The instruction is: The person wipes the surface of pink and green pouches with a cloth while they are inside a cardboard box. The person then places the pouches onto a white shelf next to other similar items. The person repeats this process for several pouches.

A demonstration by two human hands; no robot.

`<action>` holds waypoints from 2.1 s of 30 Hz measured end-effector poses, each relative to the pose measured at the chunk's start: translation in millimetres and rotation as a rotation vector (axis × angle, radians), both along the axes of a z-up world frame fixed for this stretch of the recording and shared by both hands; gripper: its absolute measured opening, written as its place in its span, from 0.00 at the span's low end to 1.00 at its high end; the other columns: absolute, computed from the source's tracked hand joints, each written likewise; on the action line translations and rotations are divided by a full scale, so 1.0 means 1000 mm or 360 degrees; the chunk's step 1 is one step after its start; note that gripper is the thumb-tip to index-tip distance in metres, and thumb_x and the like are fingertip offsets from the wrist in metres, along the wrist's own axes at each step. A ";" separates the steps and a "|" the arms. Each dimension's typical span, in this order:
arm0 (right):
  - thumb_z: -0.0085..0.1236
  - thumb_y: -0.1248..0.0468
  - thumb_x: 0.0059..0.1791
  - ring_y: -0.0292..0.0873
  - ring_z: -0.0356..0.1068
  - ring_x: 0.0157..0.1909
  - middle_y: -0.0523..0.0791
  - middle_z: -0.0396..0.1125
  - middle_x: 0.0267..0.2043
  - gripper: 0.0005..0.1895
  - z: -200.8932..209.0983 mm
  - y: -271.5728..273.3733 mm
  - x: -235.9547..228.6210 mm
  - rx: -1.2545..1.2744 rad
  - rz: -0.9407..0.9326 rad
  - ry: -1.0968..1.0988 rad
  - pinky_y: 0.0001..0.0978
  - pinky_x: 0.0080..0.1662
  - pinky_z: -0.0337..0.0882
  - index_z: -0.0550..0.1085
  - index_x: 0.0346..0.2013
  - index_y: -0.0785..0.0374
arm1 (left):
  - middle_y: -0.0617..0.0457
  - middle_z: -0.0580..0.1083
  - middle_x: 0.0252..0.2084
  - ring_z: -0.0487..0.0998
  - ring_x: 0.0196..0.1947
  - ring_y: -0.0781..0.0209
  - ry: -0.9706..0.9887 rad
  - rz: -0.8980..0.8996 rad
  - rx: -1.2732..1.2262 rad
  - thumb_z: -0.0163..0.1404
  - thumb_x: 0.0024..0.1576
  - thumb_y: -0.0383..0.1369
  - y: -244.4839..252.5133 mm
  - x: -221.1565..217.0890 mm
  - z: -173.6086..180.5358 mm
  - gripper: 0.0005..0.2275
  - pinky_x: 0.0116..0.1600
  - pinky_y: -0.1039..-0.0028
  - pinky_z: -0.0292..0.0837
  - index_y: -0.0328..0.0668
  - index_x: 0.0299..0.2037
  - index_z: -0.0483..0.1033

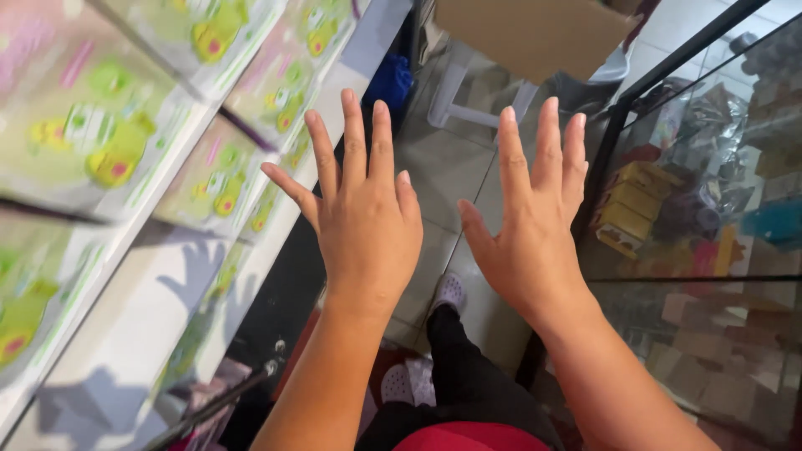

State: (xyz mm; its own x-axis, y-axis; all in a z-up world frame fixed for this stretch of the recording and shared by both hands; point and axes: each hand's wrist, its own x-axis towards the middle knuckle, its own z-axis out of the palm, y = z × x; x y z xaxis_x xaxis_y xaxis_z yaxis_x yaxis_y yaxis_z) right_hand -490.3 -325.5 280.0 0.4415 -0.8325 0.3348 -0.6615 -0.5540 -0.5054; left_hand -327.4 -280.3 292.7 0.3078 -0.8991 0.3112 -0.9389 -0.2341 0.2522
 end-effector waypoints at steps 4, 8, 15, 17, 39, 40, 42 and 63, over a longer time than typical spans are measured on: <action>0.70 0.64 0.46 0.73 0.32 0.79 0.63 0.35 0.79 0.48 0.000 -0.079 -0.019 -0.0063 -0.0048 0.0011 0.67 0.73 0.43 0.54 0.75 0.65 | 0.45 0.49 0.78 0.42 0.78 0.36 0.0004 -0.0044 -0.0033 0.51 0.61 0.34 -0.081 -0.013 0.001 0.30 0.68 0.25 0.19 0.42 0.74 0.57; 0.70 0.62 0.46 0.73 0.32 0.79 0.63 0.36 0.79 0.47 0.004 -0.143 -0.040 -0.0063 -0.0122 0.0061 0.67 0.72 0.43 0.55 0.75 0.64 | 0.46 0.48 0.79 0.42 0.79 0.37 0.0059 -0.0114 -0.0044 0.51 0.61 0.35 -0.150 -0.031 0.002 0.32 0.69 0.26 0.19 0.42 0.76 0.53; 0.69 0.62 0.47 0.73 0.31 0.80 0.63 0.35 0.80 0.46 0.002 -0.221 -0.058 -0.0074 -0.0217 0.0081 0.69 0.73 0.43 0.56 0.76 0.63 | 0.48 0.46 0.81 0.41 0.81 0.37 0.0152 -0.0296 -0.0111 0.52 0.61 0.33 -0.233 -0.040 -0.005 0.34 0.76 0.31 0.27 0.46 0.77 0.50; 0.69 0.62 0.47 0.73 0.31 0.80 0.63 0.35 0.80 0.46 0.001 -0.242 -0.055 -0.0062 -0.0255 0.0091 0.70 0.72 0.42 0.56 0.76 0.63 | 0.48 0.45 0.80 0.41 0.80 0.36 0.0136 -0.0320 -0.0123 0.52 0.61 0.33 -0.257 -0.038 -0.003 0.34 0.75 0.30 0.27 0.47 0.77 0.49; 0.71 0.61 0.46 0.71 0.29 0.81 0.65 0.31 0.81 0.52 -0.043 -0.490 0.064 0.0003 -0.0782 0.0179 0.72 0.73 0.39 0.51 0.78 0.64 | 0.45 0.35 0.80 0.33 0.80 0.33 0.0099 -0.0816 0.0061 0.60 0.56 0.39 -0.571 0.072 -0.026 0.45 0.71 0.22 0.31 0.56 0.78 0.37; 0.71 0.61 0.46 0.71 0.29 0.81 0.65 0.31 0.81 0.52 -0.044 -0.496 0.064 0.0010 -0.0794 0.0187 0.72 0.73 0.39 0.51 0.78 0.64 | 0.45 0.35 0.80 0.33 0.80 0.33 0.0106 -0.0827 0.0068 0.60 0.56 0.39 -0.577 0.070 -0.028 0.45 0.71 0.22 0.31 0.56 0.78 0.37; 0.72 0.61 0.44 0.71 0.29 0.81 0.65 0.30 0.80 0.54 -0.049 -0.510 0.063 0.0044 -0.0825 0.0184 0.71 0.72 0.39 0.50 0.78 0.64 | 0.45 0.35 0.81 0.33 0.81 0.33 0.0126 -0.0867 0.0009 0.60 0.56 0.39 -0.590 0.067 -0.035 0.45 0.72 0.22 0.31 0.58 0.78 0.37; 0.69 0.63 0.41 0.73 0.35 0.78 0.68 0.30 0.78 0.55 -0.202 -0.627 -0.013 0.0240 -0.0665 0.0082 0.61 0.73 0.43 0.46 0.75 0.68 | 0.44 0.39 0.80 0.40 0.79 0.34 0.0298 -0.0964 0.0184 0.57 0.55 0.32 -0.681 -0.016 -0.197 0.41 0.77 0.40 0.40 0.48 0.78 0.44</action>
